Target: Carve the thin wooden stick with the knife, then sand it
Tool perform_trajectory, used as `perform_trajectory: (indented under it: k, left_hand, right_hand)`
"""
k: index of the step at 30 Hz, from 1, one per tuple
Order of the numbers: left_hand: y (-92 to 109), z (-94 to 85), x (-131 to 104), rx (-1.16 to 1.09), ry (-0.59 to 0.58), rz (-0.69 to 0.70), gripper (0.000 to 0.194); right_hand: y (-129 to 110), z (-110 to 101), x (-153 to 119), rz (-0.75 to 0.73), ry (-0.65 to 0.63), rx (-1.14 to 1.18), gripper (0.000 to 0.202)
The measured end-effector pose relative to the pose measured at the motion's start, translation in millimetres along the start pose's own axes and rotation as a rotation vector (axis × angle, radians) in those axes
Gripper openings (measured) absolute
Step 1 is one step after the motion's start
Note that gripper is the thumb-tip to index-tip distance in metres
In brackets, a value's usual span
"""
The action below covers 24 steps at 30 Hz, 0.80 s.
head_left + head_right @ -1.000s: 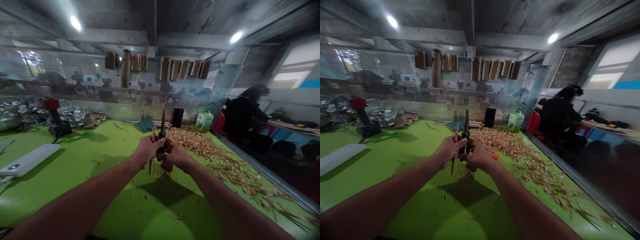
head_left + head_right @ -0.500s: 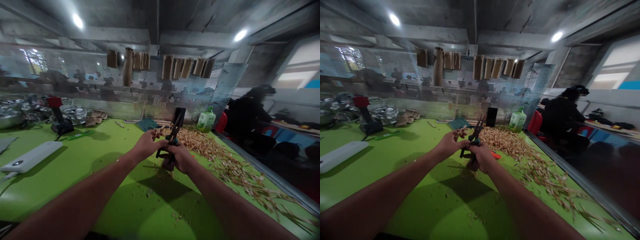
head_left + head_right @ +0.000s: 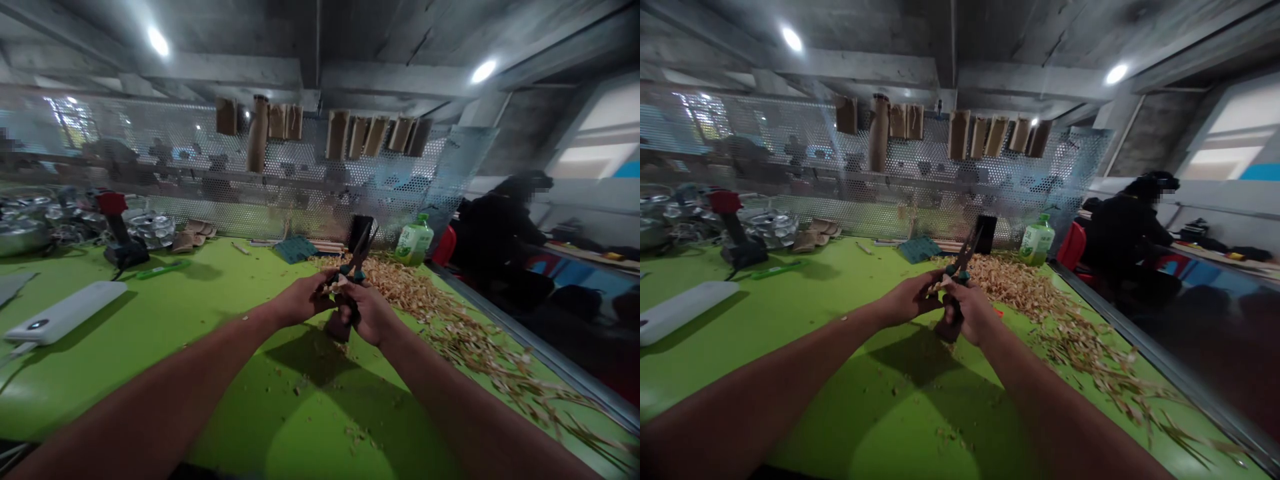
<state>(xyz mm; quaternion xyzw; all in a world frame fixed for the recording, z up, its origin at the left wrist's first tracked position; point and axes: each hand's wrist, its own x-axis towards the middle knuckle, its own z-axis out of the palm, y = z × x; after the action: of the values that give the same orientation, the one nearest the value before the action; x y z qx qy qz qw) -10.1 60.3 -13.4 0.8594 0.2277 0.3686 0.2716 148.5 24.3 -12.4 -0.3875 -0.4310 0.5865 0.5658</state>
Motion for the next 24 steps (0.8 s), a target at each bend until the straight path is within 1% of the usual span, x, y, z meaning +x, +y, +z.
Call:
perform_trajectory:
  k: [3, 7, 11, 13, 14, 16, 18, 19, 20, 21, 22, 24]
  left_hand:
    - [0.0, -8.6, -1.4, 0.110, -0.043, 0.018, 0.067]
    - [1.5, -18.9, -3.0, 0.243, -0.090, -0.018, 0.073]
    - [0.0, -19.4, -3.3, 0.276, -0.118, -0.025, 0.073]
    - [-2.8, -18.3, -2.2, 0.229, -0.107, -0.046, 0.069]
    - [-4.2, -18.6, -1.3, 0.192, -0.086, -0.079, 0.065]
    - [-5.3, -22.1, 0.9, 0.104, -0.014, -0.199, 0.055]
    - [-2.4, -28.2, 3.0, 0.005, 0.096, -0.346, 0.050]
    - [0.7, -31.1, 3.8, -0.069, 0.115, -0.387, 0.046]
    - [4.6, -33.4, 4.3, -0.160, 0.103, -0.417, 0.040]
    - [9.1, -34.7, 4.6, -0.246, 0.072, -0.425, 0.036]
    - [13.6, -35.0, 4.6, -0.291, 0.096, -0.395, 0.030]
    - [21.2, -33.3, 4.0, -0.281, 0.130, -0.323, 0.023]
  right_hand:
    - [-3.6, 1.3, -3.8, -0.011, -0.033, -0.022, 0.036]
    - [-5.4, 4.6, -7.2, -0.006, -0.073, -0.059, 0.039]
    - [-2.8, 5.6, -6.9, 0.011, -0.081, -0.071, 0.037]
    - [-0.2, 2.4, -3.6, 0.021, -0.068, -0.068, 0.036]
    - [1.0, -0.3, -1.0, 0.027, -0.057, -0.064, 0.035]
    - [2.2, -6.9, 5.3, 0.029, -0.010, -0.055, 0.035]
    - [0.9, -13.4, 11.0, -0.003, 0.073, -0.045, 0.037]
    - [-0.7, -15.8, 12.6, -0.018, 0.112, -0.045, 0.040]
    - [-2.6, -17.2, 13.2, -0.012, 0.131, -0.054, 0.043]
    - [-4.6, -17.5, 12.6, 0.011, 0.128, -0.062, 0.046]
    - [-6.3, -16.9, 11.1, 0.045, 0.103, -0.069, 0.047]
    - [-8.0, -13.4, 6.1, 0.100, 0.040, -0.098, 0.039]
